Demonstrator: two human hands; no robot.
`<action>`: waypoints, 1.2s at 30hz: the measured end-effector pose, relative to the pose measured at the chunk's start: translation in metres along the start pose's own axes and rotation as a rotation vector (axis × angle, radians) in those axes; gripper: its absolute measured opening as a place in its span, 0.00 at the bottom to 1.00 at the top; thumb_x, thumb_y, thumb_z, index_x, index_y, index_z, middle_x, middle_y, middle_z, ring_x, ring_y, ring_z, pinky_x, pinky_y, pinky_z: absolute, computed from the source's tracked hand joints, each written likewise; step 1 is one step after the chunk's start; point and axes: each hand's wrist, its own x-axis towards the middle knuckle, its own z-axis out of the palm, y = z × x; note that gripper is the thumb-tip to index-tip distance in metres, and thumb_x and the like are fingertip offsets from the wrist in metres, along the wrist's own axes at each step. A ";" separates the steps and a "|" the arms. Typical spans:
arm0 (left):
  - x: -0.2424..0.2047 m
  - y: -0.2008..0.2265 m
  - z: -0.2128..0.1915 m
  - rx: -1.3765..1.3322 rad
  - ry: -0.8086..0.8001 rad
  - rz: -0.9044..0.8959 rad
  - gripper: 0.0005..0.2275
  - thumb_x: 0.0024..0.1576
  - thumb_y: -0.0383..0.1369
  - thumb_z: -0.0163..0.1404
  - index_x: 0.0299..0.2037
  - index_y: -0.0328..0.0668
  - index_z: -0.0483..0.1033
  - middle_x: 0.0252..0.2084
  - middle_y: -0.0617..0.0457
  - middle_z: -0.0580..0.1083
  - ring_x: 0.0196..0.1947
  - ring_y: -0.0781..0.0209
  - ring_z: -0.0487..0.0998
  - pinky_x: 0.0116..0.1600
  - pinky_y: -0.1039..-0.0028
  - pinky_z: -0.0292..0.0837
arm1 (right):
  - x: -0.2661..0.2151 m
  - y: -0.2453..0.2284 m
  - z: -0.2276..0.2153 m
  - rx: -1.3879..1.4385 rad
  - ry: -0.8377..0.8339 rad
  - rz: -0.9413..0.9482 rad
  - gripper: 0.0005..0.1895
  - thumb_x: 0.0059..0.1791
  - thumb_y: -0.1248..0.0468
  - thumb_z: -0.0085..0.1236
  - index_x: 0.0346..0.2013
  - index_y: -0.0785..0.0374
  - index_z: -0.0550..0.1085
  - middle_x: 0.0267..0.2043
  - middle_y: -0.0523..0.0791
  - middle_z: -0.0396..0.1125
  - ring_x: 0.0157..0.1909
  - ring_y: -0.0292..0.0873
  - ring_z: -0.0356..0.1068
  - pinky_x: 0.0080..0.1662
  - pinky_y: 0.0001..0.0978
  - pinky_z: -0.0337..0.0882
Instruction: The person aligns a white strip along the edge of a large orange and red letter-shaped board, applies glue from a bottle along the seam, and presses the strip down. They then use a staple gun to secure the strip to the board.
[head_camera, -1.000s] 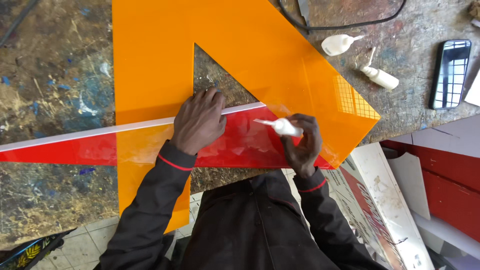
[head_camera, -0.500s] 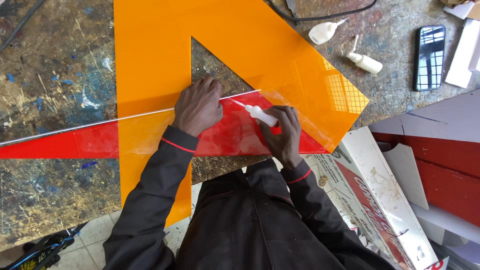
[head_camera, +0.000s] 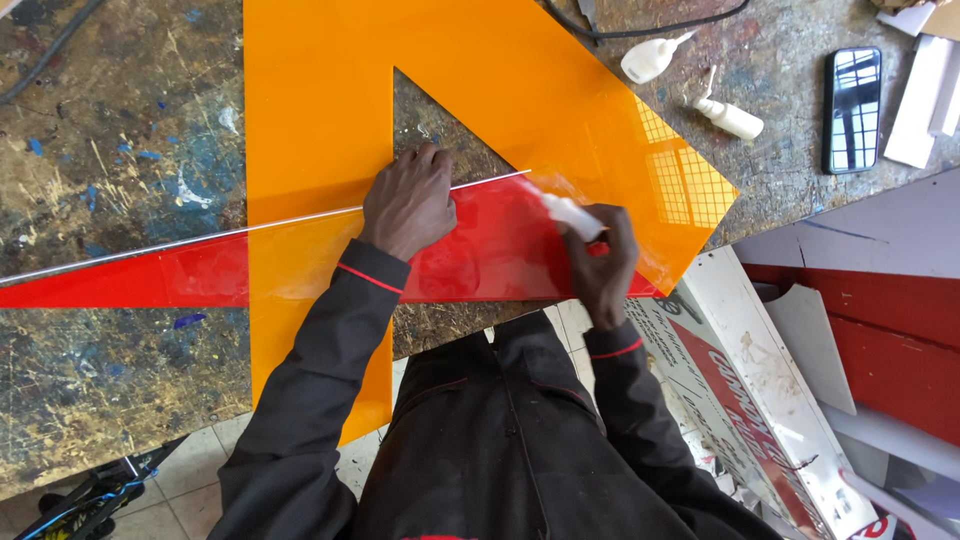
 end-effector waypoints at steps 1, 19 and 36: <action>-0.001 0.002 -0.004 0.001 -0.002 0.003 0.16 0.60 0.31 0.56 0.55 0.31 0.78 0.55 0.35 0.76 0.55 0.30 0.84 0.54 0.44 0.84 | -0.002 0.001 -0.005 0.000 0.003 0.002 0.18 0.53 0.65 0.79 0.52 0.65 0.79 0.47 0.56 0.76 0.43 0.59 0.75 0.41 0.49 0.74; 0.001 -0.003 -0.003 -0.002 0.014 0.040 0.14 0.58 0.31 0.56 0.52 0.37 0.73 0.51 0.37 0.77 0.54 0.28 0.83 0.51 0.41 0.84 | 0.074 0.008 -0.007 0.054 -0.050 0.010 0.20 0.54 0.65 0.75 0.60 0.65 0.80 0.56 0.58 0.77 0.63 0.66 0.77 0.62 0.64 0.78; 0.005 -0.003 0.001 -0.022 -0.020 -0.017 0.12 0.57 0.34 0.55 0.49 0.41 0.72 0.51 0.37 0.78 0.56 0.27 0.82 0.52 0.36 0.83 | 0.103 0.056 0.038 0.070 0.071 -0.030 0.14 0.59 0.64 0.73 0.55 0.58 0.75 0.45 0.53 0.80 0.46 0.50 0.76 0.50 0.51 0.72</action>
